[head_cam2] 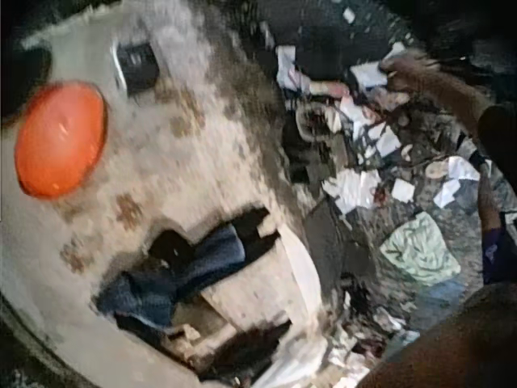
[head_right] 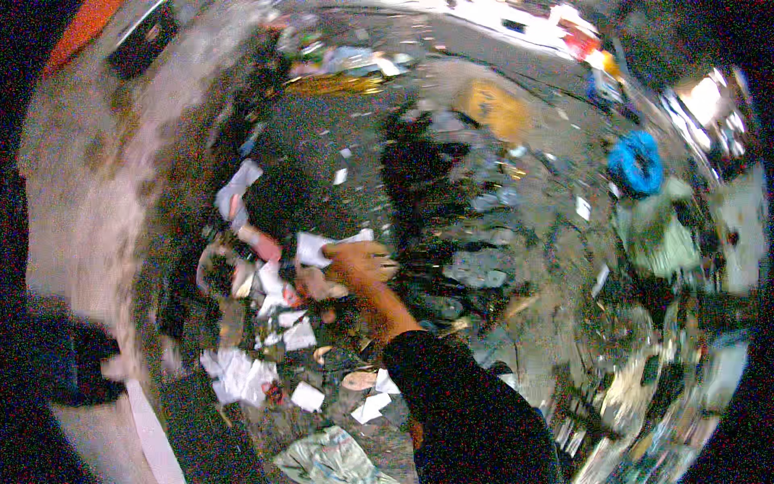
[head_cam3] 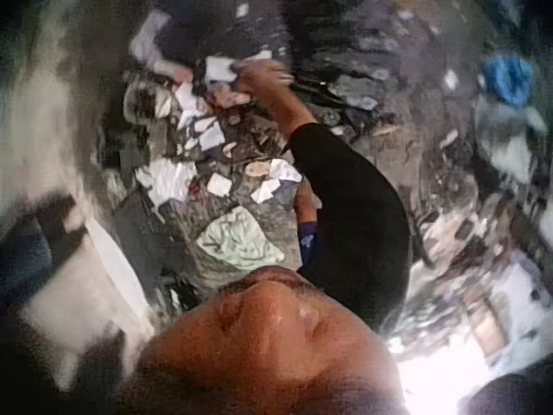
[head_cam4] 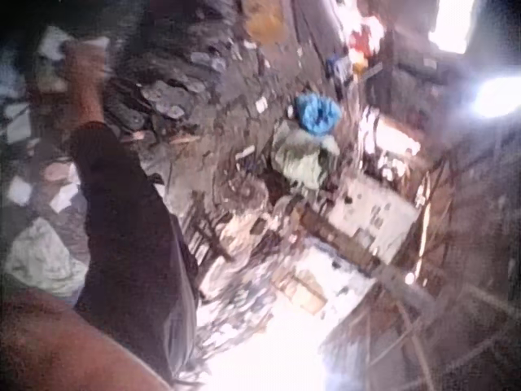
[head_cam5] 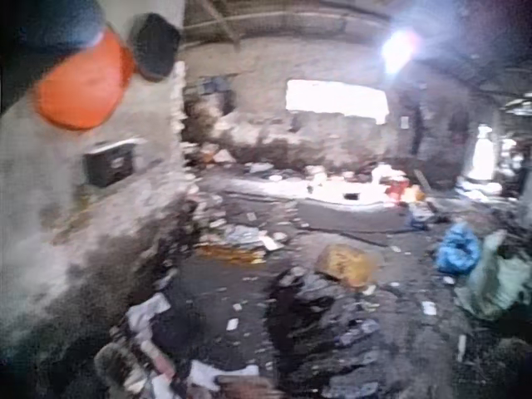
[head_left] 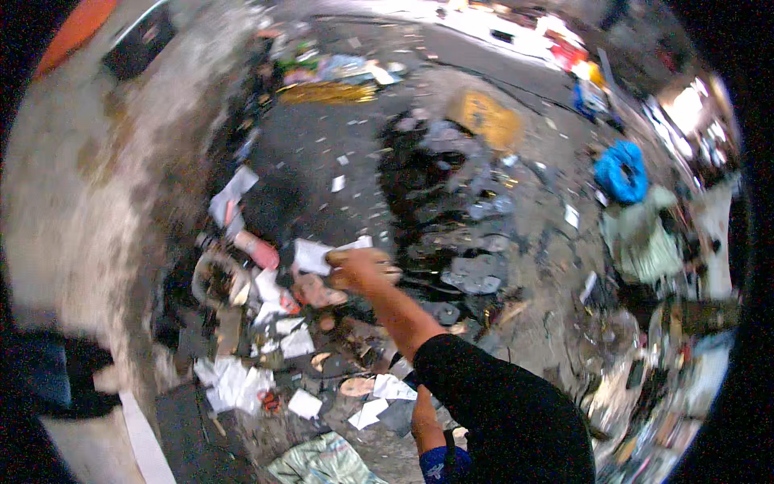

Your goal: The person sits on the floor and applies a substance to the soles of several sandals using a brush. They then insert wooden shoe trees into the sandals and adjust the straps.

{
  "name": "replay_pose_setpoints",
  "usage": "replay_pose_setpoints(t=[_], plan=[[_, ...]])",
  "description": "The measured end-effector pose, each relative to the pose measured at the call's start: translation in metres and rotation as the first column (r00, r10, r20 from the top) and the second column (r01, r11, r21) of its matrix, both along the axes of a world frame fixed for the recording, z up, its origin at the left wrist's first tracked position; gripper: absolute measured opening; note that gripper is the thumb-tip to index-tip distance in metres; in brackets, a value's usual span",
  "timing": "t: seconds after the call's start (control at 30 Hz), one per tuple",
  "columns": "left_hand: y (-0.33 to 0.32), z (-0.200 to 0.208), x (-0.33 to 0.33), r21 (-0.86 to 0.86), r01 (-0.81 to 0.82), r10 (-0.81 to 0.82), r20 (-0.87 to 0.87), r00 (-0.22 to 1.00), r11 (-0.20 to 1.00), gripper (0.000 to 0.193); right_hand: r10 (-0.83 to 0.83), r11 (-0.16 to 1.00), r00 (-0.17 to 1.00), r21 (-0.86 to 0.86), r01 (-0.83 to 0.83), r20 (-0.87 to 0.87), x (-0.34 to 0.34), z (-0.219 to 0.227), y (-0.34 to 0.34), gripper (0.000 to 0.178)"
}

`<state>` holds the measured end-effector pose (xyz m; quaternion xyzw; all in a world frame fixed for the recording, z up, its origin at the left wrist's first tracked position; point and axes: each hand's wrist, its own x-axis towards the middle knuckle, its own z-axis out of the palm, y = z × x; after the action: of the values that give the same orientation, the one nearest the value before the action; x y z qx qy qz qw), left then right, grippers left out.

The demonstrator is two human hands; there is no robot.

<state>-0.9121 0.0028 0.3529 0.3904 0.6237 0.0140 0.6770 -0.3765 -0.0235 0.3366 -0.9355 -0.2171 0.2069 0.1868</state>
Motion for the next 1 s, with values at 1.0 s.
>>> replay_pose_setpoints(t=[1.0], plan=[[-0.288,0.127,0.188,-0.006,1.000,-1.000,0.021,-0.013,-0.013,0.044,-0.862,-0.445,-0.493,-0.287,0.848,-0.120,-0.768,0.074,-0.721,0.023]])
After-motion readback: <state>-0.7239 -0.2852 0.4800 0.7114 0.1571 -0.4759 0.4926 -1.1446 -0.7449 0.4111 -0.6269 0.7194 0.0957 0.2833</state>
